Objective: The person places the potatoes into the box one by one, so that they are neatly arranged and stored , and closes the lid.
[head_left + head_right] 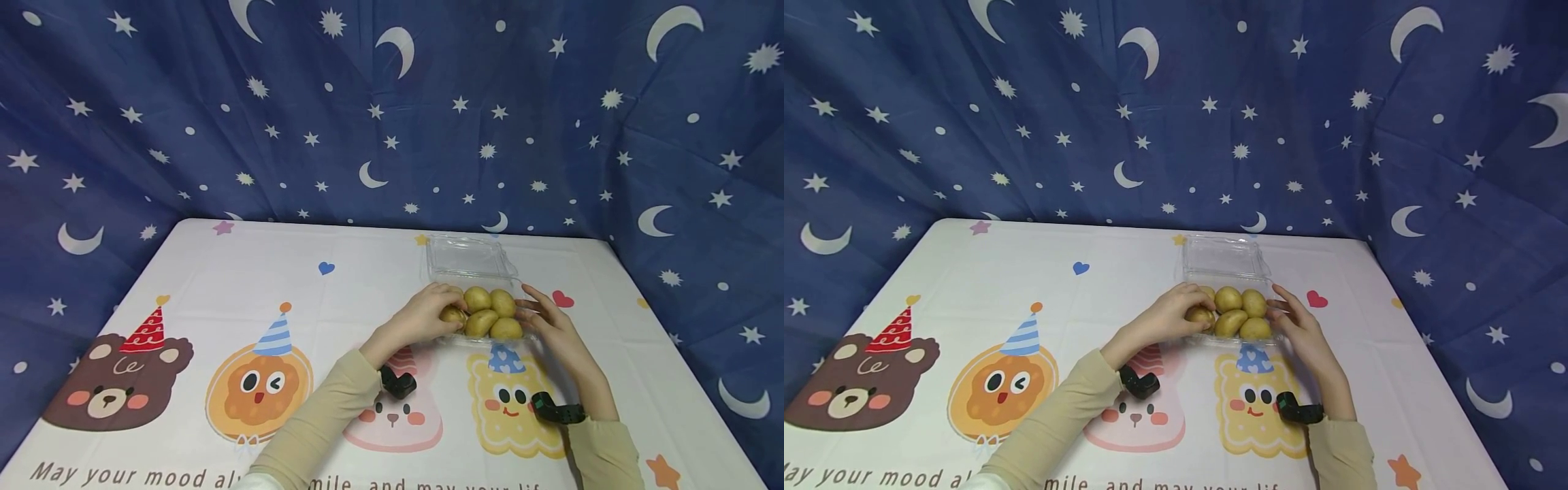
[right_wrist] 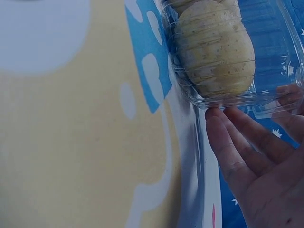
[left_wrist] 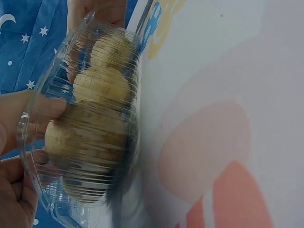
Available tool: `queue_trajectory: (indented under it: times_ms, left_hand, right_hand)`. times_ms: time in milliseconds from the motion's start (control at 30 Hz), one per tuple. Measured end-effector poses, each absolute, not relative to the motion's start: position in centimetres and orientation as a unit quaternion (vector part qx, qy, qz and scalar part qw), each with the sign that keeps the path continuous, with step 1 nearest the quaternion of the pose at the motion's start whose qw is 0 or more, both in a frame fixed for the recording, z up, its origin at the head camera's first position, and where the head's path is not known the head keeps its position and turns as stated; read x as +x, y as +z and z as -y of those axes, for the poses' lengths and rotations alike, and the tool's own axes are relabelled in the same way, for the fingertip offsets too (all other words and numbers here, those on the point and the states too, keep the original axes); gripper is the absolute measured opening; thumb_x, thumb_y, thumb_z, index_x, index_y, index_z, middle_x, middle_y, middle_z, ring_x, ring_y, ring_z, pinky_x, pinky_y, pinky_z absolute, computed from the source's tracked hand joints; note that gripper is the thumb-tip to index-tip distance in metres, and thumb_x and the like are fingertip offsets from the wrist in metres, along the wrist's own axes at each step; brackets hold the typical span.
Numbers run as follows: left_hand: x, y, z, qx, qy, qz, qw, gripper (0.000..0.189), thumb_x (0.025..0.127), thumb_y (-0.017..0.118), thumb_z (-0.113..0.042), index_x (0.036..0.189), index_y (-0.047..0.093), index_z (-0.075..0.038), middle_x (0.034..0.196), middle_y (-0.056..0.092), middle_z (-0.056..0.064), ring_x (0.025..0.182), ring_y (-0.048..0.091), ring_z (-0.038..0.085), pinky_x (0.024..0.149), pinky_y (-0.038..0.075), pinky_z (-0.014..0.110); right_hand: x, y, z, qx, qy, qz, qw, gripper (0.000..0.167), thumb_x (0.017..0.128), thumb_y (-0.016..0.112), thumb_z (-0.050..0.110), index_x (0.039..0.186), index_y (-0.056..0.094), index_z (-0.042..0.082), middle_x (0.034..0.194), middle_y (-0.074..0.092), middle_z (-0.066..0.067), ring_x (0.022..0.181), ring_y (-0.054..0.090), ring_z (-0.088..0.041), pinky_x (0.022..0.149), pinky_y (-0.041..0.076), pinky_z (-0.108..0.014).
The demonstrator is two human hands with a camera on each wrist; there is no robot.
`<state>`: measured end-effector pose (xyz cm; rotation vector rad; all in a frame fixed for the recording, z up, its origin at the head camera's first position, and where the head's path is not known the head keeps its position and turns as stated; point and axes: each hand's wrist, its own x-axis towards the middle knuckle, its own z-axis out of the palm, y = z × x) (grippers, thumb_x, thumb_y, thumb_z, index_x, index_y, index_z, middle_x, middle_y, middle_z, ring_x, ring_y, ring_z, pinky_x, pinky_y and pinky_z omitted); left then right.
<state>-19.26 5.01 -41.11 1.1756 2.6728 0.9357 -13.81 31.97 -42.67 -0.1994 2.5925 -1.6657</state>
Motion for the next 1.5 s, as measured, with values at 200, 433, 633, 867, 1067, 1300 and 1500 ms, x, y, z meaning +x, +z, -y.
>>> queue_trajectory:
  times_ms: [200,433,633,867,1067,1300,1500]
  left_hand:
    - [-19.2,-41.0,-4.9,0.385,0.299,-0.873,0.033,0.026,0.086,0.069,-0.023,0.110,0.067,-0.012,0.118,0.064,-0.001,0.119,0.052,0.016,0.103,0.041,0.030]
    - [-19.3,-40.4,-4.6,0.395,0.325,-0.859,0.031,0.025,0.085,0.068,-0.016,0.110,0.067,-0.009,0.108,0.067,0.003,0.106,0.057,0.015,0.095,0.046,0.029]
    - [-19.2,-40.2,-4.6,0.390,0.343,-0.854,0.033,0.026,0.088,0.066,-0.017,0.112,0.066,-0.010,0.105,0.067,0.004,0.098,0.061,0.015,0.088,0.048,0.025]
    - [-19.1,-40.0,-4.7,0.374,0.361,-0.854,0.022,0.022,0.090,0.063,-0.018,0.110,0.067,-0.012,0.106,0.067,0.001,0.096,0.064,0.012,0.085,0.050,0.022]
    - [-19.0,-40.0,-4.5,0.356,0.378,-0.855,0.010,0.019,0.091,0.061,-0.019,0.108,0.068,-0.012,0.104,0.067,-0.001,0.093,0.064,0.011,0.083,0.051,0.022]
    - [-19.1,-39.9,-4.3,0.347,0.388,-0.854,-0.002,0.020,0.091,0.061,-0.017,0.108,0.068,-0.010,0.105,0.068,0.001,0.093,0.064,0.013,0.082,0.052,0.024]
    - [-19.4,-39.9,-4.2,0.331,0.405,-0.852,0.001,0.020,0.092,0.060,-0.018,0.109,0.068,-0.011,0.107,0.068,0.001,0.093,0.064,0.013,0.081,0.052,0.024]
  right_hand:
    - [-13.8,-42.7,-31.9,-0.069,-0.540,-0.838,0.025,0.055,0.102,0.043,0.018,0.151,0.022,0.001,0.137,0.044,-0.034,0.102,0.057,0.011,0.085,0.049,-0.011]
    - [-13.6,-42.5,-31.9,-0.071,-0.538,-0.840,0.025,0.055,0.102,0.043,0.017,0.151,0.022,0.003,0.137,0.045,-0.034,0.103,0.057,0.011,0.086,0.048,-0.011]
    - [-13.4,-42.5,-32.2,-0.072,-0.541,-0.838,0.024,0.055,0.102,0.043,0.016,0.151,0.022,0.002,0.137,0.045,-0.034,0.104,0.058,0.010,0.086,0.049,-0.011]
    - [-13.6,-42.5,-32.3,-0.063,-0.536,-0.842,0.025,0.054,0.102,0.042,0.018,0.151,0.023,0.004,0.137,0.045,-0.033,0.103,0.058,0.010,0.085,0.049,-0.011]
    - [-14.0,-42.3,-31.9,-0.061,-0.536,-0.842,0.031,0.055,0.102,0.043,0.020,0.151,0.023,0.003,0.139,0.043,-0.032,0.103,0.058,0.009,0.086,0.049,-0.012]
    - [-14.2,-42.1,-32.0,-0.063,-0.527,-0.847,0.018,0.056,0.102,0.044,0.020,0.151,0.024,0.002,0.140,0.042,-0.032,0.101,0.057,0.011,0.085,0.049,-0.011]
    - [-14.1,-42.2,-32.5,-0.057,-0.511,-0.858,0.015,0.056,0.102,0.045,0.020,0.150,0.024,0.001,0.140,0.043,-0.032,0.101,0.056,0.013,0.084,0.047,-0.009]
